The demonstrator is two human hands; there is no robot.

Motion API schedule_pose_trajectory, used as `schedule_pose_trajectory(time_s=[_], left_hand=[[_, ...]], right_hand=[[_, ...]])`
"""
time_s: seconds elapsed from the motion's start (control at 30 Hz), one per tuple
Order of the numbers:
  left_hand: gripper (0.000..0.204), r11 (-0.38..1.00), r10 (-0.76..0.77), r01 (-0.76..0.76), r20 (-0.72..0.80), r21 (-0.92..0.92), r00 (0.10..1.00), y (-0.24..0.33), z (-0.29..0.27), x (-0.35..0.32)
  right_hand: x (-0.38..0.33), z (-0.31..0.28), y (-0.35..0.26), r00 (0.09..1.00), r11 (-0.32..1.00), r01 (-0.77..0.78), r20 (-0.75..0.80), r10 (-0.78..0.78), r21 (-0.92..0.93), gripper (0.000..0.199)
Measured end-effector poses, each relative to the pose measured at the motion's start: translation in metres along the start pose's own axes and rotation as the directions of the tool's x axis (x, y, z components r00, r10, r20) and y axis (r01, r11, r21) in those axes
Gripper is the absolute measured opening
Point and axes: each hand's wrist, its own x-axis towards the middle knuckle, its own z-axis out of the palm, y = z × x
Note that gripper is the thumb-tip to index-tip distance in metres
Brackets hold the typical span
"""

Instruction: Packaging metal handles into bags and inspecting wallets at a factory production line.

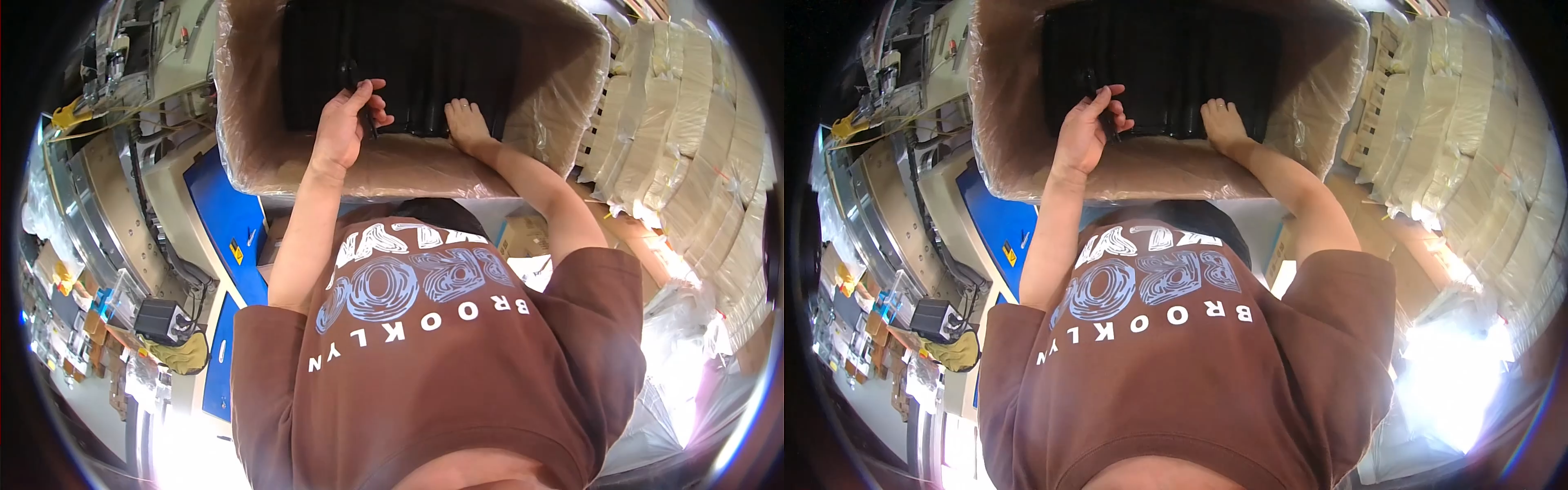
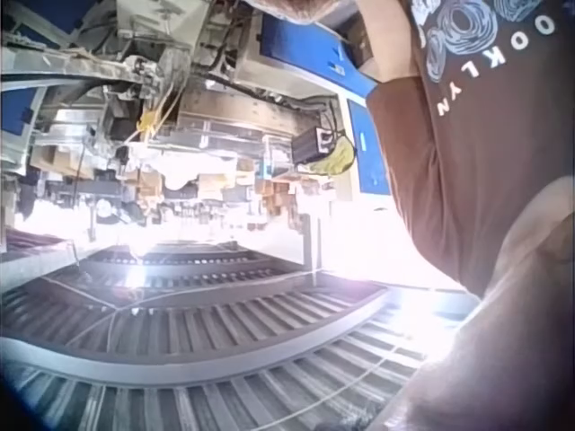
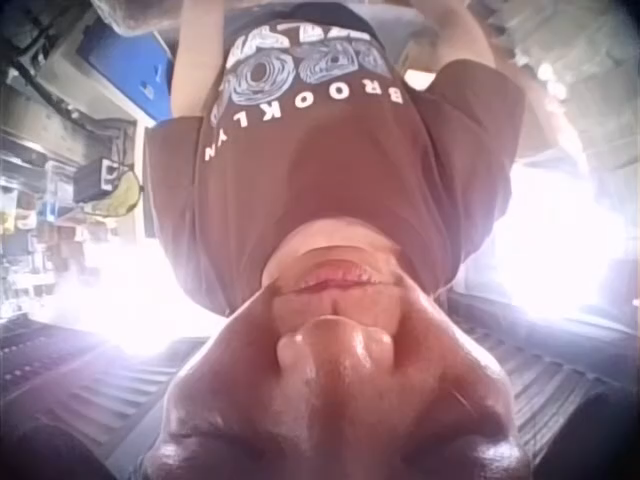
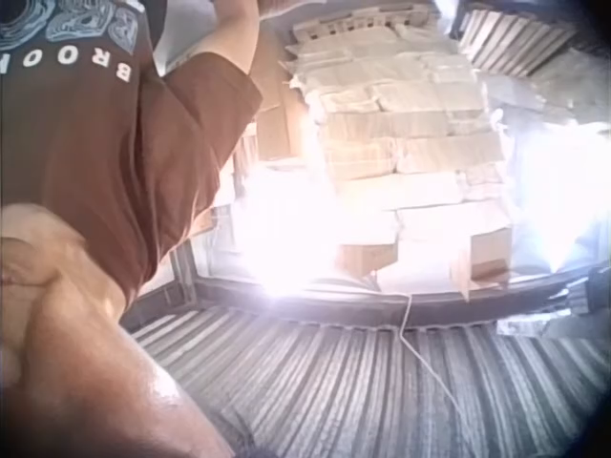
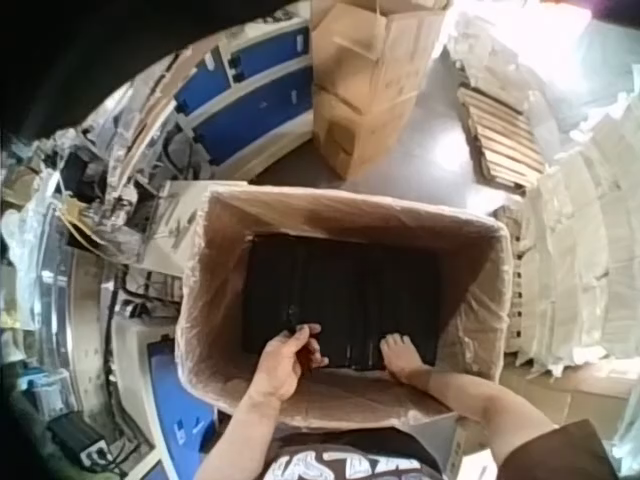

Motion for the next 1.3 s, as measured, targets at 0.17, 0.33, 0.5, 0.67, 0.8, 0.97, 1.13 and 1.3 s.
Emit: schedule_pose_trajectory(time_s=[0.17, 0.33, 0.5, 0.67, 0.8, 0.97, 1.13, 1.3], left_hand=[[0.030, 0.995, -0.001, -0.007, 0.083, 0.098, 0.997, -0.008, -0.005, 0.004], [0.032, 0.991, -0.061, 0.047, 0.109, 0.123, 0.992, -0.011, 0.003, 0.001], [0.033, 0.922, -0.013, -0.022, 0.088, 0.387, 0.996, -0.022, 0.007, 0.013], [0.034, 0.957, -0.115, -0.004, 0.390, 0.290, 0.913, -0.006, 0.027, 0.016], [0.029, 0.974, -0.208, 0.215, 0.653, 0.071, 0.728, 0.010, 0.032, 0.010], [0.031, 0.938, -0.203, 0.335, 0.652, -0.083, 0.730, 0.012, 0.039, 0.003], [0.030, 0.918, -0.131, 0.320, 0.580, -0.235, 0.804, 0.029, 0.050, -0.011], [0.034, 0.946, -0.080, 0.247, 0.588, -0.209, 0.805, 0.046, 0.047, -0.016]], right_hand=[[0.000, 0.009, 0.005, 1.000, 1.000, -0.021, 0.008, 0.021, -0.018, 0.053], [0.007, -0.011, 0.022, 0.998, 0.996, 0.038, 0.046, -0.042, 0.083, 0.055], [0.018, -0.060, 0.050, 0.976, 0.912, -0.077, -0.157, 0.152, 0.404, 0.058], [0.022, -0.169, 0.042, 0.986, -0.343, -0.166, 0.163, -0.038, 0.925, 0.060], [0.013, -0.206, 0.023, 0.982, -0.712, -0.146, 0.012, -0.191, 0.687, 0.066], [0.016, -0.219, 0.008, 0.992, -0.707, -0.017, -0.075, -0.099, 0.707, 0.064], [0.016, -0.241, 0.013, 0.997, -0.520, 0.018, 0.022, 0.070, 0.854, 0.039], [0.011, -0.276, 0.001, 0.928, -0.374, -0.003, 0.142, 0.344, 0.927, 0.017]])
